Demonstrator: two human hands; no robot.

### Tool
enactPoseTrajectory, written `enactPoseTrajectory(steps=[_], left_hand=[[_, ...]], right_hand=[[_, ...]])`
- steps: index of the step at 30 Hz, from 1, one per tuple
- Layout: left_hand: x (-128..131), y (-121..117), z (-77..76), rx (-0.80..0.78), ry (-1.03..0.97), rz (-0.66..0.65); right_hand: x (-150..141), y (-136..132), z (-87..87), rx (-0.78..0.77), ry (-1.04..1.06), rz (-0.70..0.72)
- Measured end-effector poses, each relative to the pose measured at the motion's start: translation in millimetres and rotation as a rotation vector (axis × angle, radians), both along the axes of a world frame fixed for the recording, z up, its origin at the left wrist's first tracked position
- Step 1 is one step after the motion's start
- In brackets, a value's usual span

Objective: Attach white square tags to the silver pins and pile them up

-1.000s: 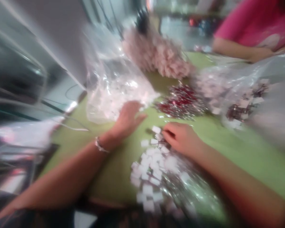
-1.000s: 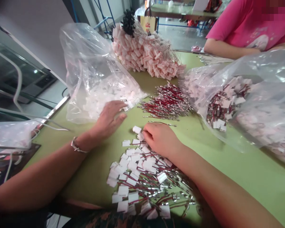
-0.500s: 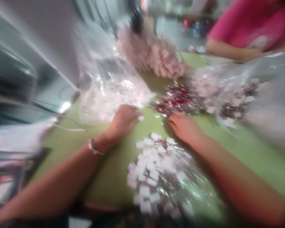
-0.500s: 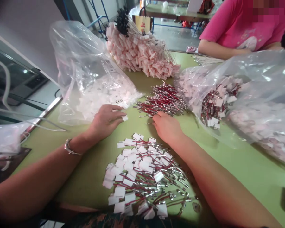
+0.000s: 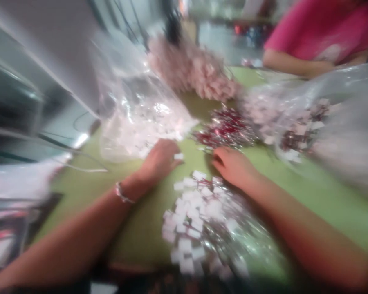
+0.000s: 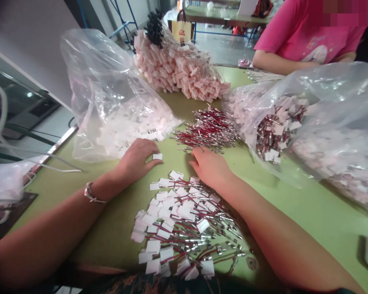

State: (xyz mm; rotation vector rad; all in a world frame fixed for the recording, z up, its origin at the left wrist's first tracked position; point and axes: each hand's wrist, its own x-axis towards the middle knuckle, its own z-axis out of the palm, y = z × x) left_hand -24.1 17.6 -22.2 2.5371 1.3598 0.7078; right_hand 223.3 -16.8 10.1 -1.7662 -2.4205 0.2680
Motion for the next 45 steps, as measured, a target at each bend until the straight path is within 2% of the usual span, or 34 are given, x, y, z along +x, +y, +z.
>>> enactPoseTrajectory(steps=[3, 8, 10, 14, 18, 21, 24, 29, 34, 40, 45], left_hand=[[3, -8, 5.1, -0.135, -0.178, 0.108], [11, -18, 6.9, -0.663, -0.699, 0.215], [12, -18, 3.2, -0.795, -0.836, 0.224], [14, -19, 0.5, -0.933, -1.025, 0.236], [20, -24, 7.8, -0.998, -1.116, 0.23], [23, -29, 12.5, -1.077, -1.134, 0.175], [23, -32, 14.2, -1.097, -1.076, 0.136], [22, -32, 13.0, -1.108, -1.04, 0.109], [21, -30, 8.8, -1.06, -1.025, 0.101], [17, -31, 5.5, -1.022, -0.903, 0.063], [22, -34, 11.8, -0.89, -0.729, 0.067]], right_hand=[[4, 5, -5.1, -0.001, -0.008, -0.06], [0, 9, -8.2, 0.008, -0.086, -0.056], [-2, 8, -6.3, 0.015, -0.082, -0.052], [-6, 0, 5.4, -0.016, 0.061, -0.045], [-13, -9, 16.8, -0.175, 0.31, -0.012], [-17, -12, 17.7, -0.269, 0.431, 0.033], [-19, -13, 15.6, -0.254, 0.391, 0.098], [-18, -17, 19.3, -0.128, 0.309, 0.204], [-16, -20, 23.0, -0.072, 0.333, 0.221], [-15, -20, 20.6, -0.001, 0.173, 0.268], [-19, -24, 19.4, 0.082, -0.066, 0.236]])
